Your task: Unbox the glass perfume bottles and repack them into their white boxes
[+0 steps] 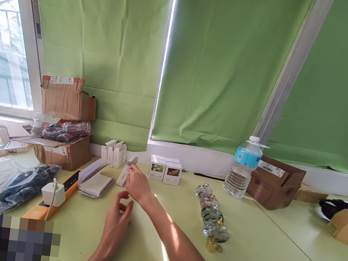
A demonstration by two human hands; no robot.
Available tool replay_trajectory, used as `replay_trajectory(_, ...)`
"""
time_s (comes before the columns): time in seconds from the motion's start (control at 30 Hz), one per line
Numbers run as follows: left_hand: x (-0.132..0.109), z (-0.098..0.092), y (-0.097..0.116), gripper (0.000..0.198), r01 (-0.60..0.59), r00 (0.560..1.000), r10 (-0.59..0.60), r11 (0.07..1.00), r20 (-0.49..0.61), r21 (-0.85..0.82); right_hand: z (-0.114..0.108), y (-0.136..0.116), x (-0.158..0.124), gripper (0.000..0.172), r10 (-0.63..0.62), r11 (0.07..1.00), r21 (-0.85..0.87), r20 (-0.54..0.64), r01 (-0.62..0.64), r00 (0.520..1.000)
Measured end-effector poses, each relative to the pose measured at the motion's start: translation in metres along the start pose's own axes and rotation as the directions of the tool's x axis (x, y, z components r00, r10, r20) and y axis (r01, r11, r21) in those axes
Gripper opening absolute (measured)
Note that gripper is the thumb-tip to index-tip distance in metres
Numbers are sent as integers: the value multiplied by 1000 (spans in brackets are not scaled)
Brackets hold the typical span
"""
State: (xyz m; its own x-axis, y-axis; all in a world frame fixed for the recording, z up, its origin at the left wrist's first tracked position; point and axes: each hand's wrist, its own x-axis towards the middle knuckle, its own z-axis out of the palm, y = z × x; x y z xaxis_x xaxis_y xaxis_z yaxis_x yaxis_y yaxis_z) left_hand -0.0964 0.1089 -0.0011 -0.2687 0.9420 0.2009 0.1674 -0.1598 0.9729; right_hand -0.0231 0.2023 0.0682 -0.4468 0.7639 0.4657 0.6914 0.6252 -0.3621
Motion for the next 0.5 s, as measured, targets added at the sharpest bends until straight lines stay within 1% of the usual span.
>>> replay_trajectory(0.07, 2, -5, 3, 45, -32, 987, 45, 996, -156, 88, -12, -5, -30, 32, -3, 1000, 2, -29, 3, 1000)
replay_trajectory(0.1, 3, -6, 4, 51, -31, 981, 54, 992, -188, 121, -17, -8, -44, 32, -8, 999, 46, -49, 10, 999)
replay_trajectory(0.13, 3, -7, 4, 56, -26, 979, 55, 989, -194, 148, -23, -11, -57, 31, -15, 995, 98, -49, 20, 999)
replay_trajectory(0.17, 3, -7, 4, 60, -23, 983, 53, 986, -175, 167, -30, -16, -68, 31, -18, 988, 152, -49, 25, 999)
replay_trajectory(0.23, 3, -7, 2, 59, -39, 994, 57, 983, -94, 177, -44, -26, -89, 32, -35, 969, 244, -27, 41, 999)
replay_trajectory(0.3, 1, -7, 3, 47, -71, 997, 68, 987, 24, 145, -58, -37, -106, 37, -80, 946, 314, -1, 77, 997)
replay_trajectory(0.33, 0, -7, 4, 41, -87, 992, 77, 990, 98, 107, -64, -42, -115, 39, -110, 937, 334, 11, 100, 994)
replay_trajectory(0.4, -1, -8, 7, 33, -111, 959, 102, 994, 264, 18, -73, -49, -134, 39, -151, 928, 349, 36, 129, 988)
replay_trajectory(0.47, -3, -8, 11, 30, -130, 908, 131, 991, 398, -29, -76, -50, -157, 34, -159, 923, 366, 72, 122, 985)
replay_trajectory(0.5, -4, -7, 12, 29, -141, 882, 137, 990, 451, -26, -74, -49, -169, 29, -173, 912, 393, 104, 119, 979)
